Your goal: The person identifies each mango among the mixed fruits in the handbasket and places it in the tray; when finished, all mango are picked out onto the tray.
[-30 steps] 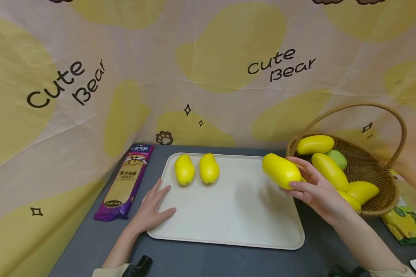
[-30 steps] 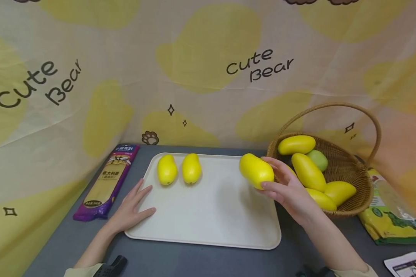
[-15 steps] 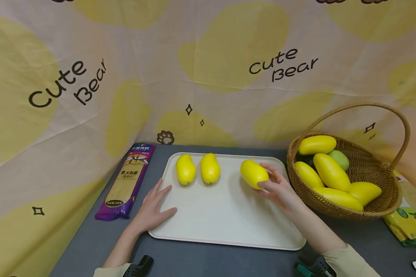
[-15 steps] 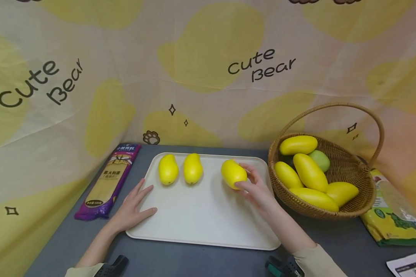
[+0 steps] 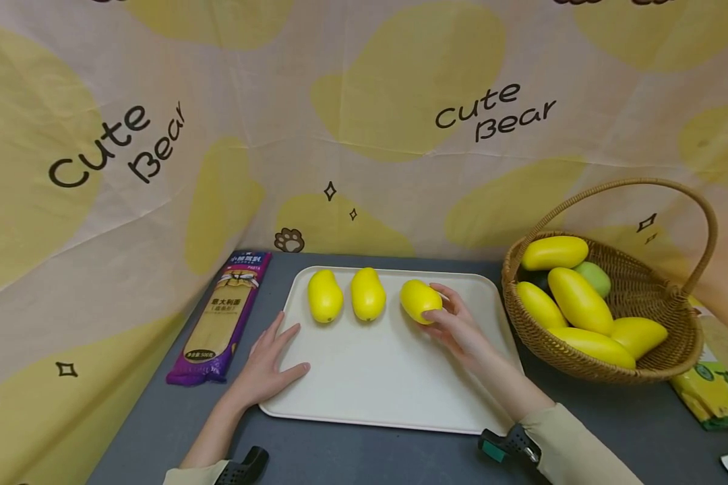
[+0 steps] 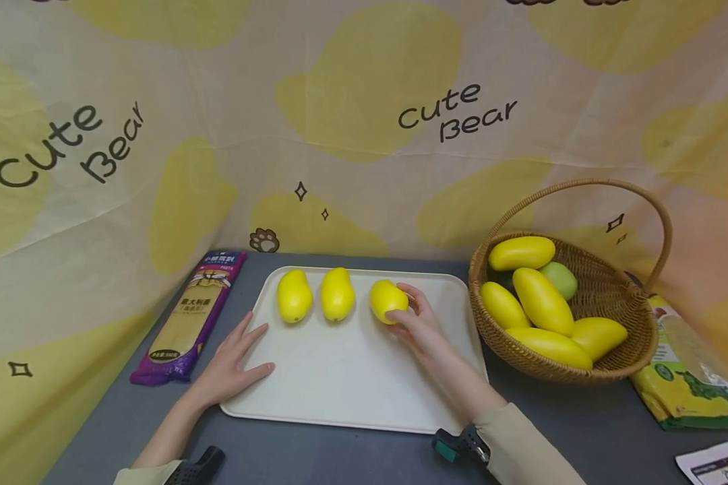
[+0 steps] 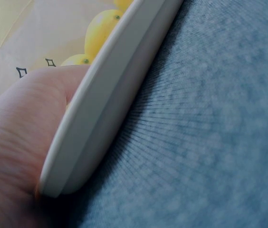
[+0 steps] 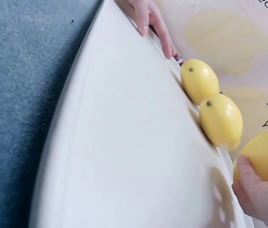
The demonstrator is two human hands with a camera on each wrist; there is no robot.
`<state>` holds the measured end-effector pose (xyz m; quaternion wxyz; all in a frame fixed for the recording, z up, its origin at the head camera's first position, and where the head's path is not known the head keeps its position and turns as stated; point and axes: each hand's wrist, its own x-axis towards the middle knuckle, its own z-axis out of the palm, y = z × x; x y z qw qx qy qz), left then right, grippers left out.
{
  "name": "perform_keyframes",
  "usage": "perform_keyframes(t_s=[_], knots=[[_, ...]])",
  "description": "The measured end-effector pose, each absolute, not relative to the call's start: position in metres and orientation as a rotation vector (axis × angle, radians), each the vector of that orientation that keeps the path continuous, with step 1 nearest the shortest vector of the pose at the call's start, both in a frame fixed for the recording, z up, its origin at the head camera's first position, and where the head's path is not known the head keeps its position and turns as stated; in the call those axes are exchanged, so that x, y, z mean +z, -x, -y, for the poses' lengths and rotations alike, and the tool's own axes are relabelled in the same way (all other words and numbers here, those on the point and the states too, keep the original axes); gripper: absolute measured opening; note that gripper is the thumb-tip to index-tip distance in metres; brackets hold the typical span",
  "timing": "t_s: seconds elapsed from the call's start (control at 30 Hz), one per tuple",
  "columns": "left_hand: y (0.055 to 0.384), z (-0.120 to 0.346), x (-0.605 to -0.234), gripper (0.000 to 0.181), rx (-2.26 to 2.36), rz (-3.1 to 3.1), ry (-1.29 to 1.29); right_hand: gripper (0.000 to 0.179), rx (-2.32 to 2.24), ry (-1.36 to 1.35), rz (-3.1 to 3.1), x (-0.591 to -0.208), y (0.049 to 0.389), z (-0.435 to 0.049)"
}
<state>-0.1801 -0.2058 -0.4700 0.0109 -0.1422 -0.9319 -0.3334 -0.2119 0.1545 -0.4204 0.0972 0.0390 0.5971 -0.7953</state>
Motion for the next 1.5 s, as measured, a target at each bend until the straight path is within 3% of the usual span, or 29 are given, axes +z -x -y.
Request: perform_keyframes(t_s=[0.6, 1.5], knots=[[0.178, 0.206, -0.468, 0.078, -1.040, 2.904, 0.454, 0.069, -2.190, -0.185, -2.042, -0.429, 0.231, -0.143], [0.179, 0.206, -0.470, 0.077, -1.036, 2.888, 0.464, 0.074, -2.019, -0.024, -2.201, -0.437, 0.233, -0.151]])
